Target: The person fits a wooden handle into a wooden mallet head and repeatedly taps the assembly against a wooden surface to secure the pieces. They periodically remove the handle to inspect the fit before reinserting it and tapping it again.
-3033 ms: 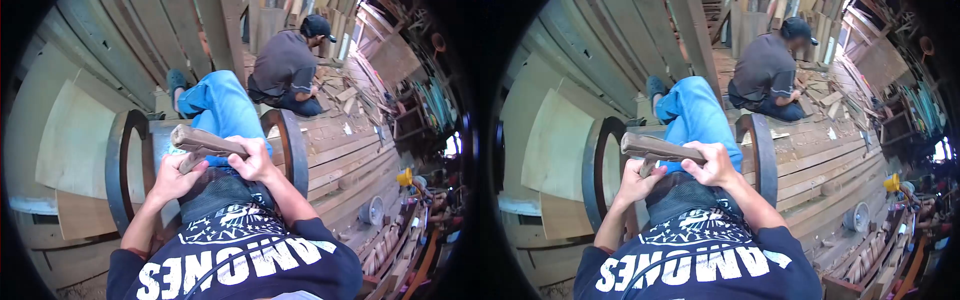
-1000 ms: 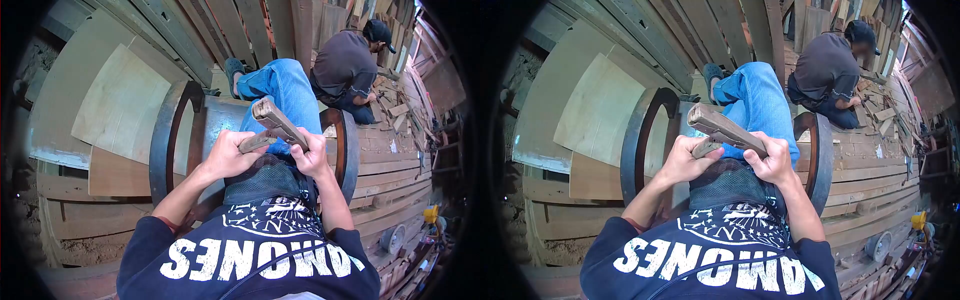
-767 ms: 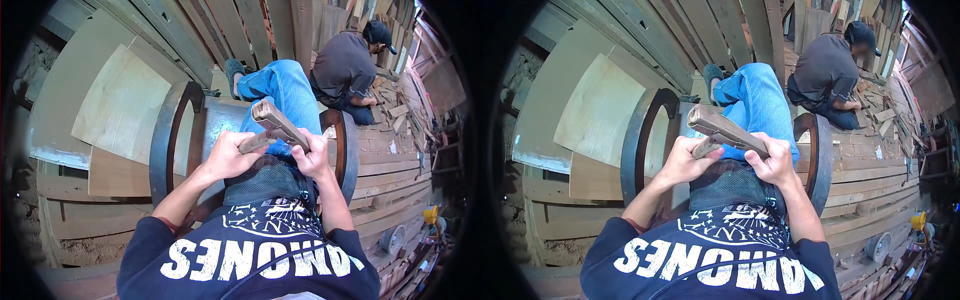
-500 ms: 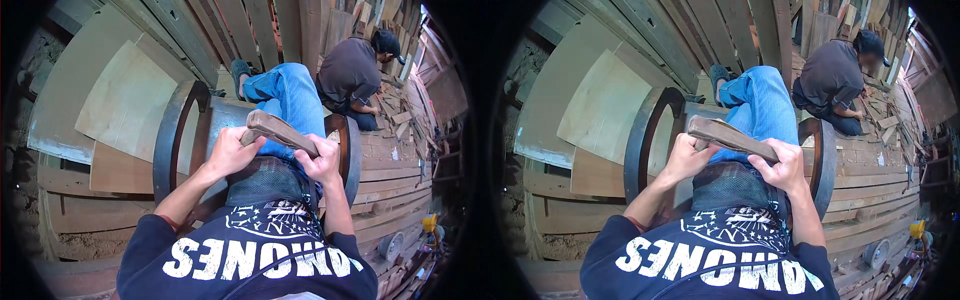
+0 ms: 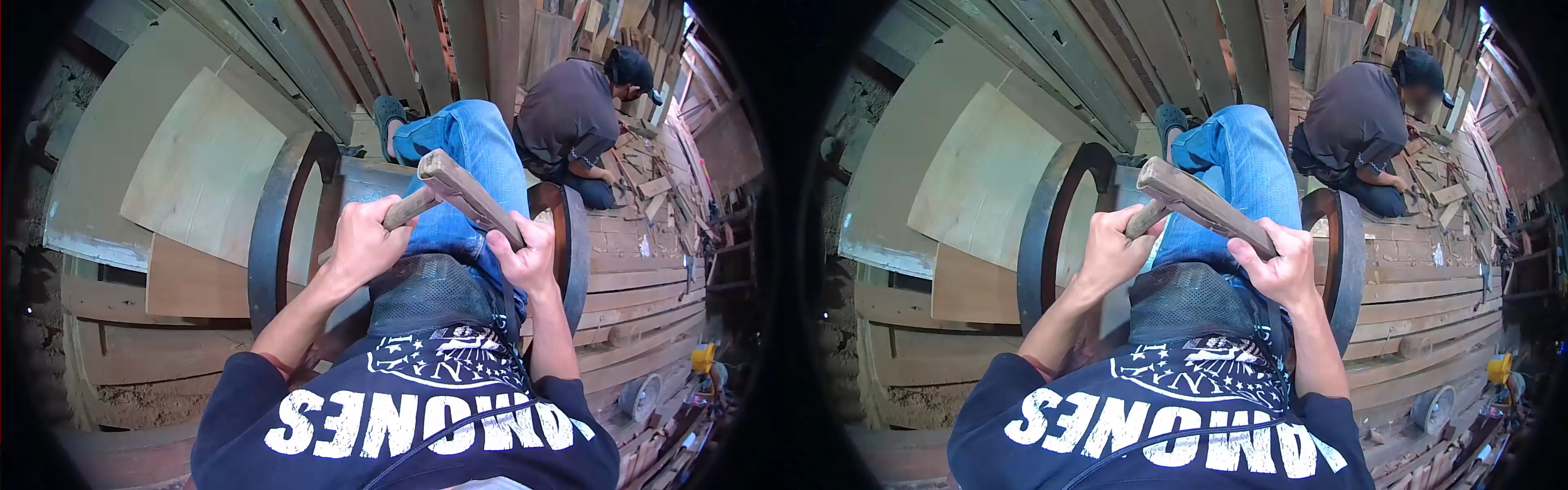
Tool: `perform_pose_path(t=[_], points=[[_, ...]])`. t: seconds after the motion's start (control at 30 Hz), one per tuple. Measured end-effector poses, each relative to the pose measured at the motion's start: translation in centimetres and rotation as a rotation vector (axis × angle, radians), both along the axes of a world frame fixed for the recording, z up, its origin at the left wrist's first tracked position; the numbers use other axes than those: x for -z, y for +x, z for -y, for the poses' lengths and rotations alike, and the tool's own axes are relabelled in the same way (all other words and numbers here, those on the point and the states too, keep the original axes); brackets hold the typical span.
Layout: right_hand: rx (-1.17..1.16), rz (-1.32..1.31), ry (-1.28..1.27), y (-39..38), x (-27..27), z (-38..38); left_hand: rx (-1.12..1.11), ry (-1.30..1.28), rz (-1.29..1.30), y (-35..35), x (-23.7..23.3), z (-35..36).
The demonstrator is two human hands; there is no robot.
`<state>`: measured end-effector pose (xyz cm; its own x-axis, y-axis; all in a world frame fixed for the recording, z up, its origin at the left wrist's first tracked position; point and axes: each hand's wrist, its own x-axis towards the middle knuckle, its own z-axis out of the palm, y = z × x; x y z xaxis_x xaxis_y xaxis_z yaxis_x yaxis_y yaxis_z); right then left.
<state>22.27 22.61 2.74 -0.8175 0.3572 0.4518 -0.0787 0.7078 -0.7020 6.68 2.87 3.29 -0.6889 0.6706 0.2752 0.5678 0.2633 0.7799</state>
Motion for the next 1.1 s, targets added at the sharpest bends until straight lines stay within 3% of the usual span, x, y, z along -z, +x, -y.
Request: perform_pose_path(t=[0.23, 0.37, 0.57, 0.67, 0.77, 0.83, 0.97, 1.1], points=[[0.082, -0.001, 0.019, -0.1, 0.2, -0.1, -0.010, -0.010, -0.054, 0.0, 0.0, 0.0], [-0.003, -0.085, 0.007, 0.0, -0.2, -0.3, -0.010, -0.025, -0.034, 0.1, -0.1, 0.0], [0.103, 0.030, 0.042, -0.1, 0.2, -0.4, 0.000, -0.012, -0.046, 0.1, -0.1, -0.1], [-0.005, -0.051, -0.023, 0.0, 0.0, -0.6, 0.007, -0.007, -0.050, 0.1, 0.2, -0.1], [0.001, 0.015, 0.086, -0.2, 0.0, -0.4, 0.016, -0.013, -0.053, 0.1, -0.2, 0.2], [0.088, 0.024, 0.077, -0.3, 0.3, -0.4, 0.034, 0.047, -0.055, 0.1, 0.3, -0.1], [0.015, -0.057, -0.100, 0.0, 0.7, -1.0, 0.045, 0.057, 0.005, 0.4, -0.1, -0.3], [0.074, -0.049, 0.034, -0.3, 1.3, -0.6, 0.038, -0.012, -0.003, 0.4, -0.3, -0.2]])
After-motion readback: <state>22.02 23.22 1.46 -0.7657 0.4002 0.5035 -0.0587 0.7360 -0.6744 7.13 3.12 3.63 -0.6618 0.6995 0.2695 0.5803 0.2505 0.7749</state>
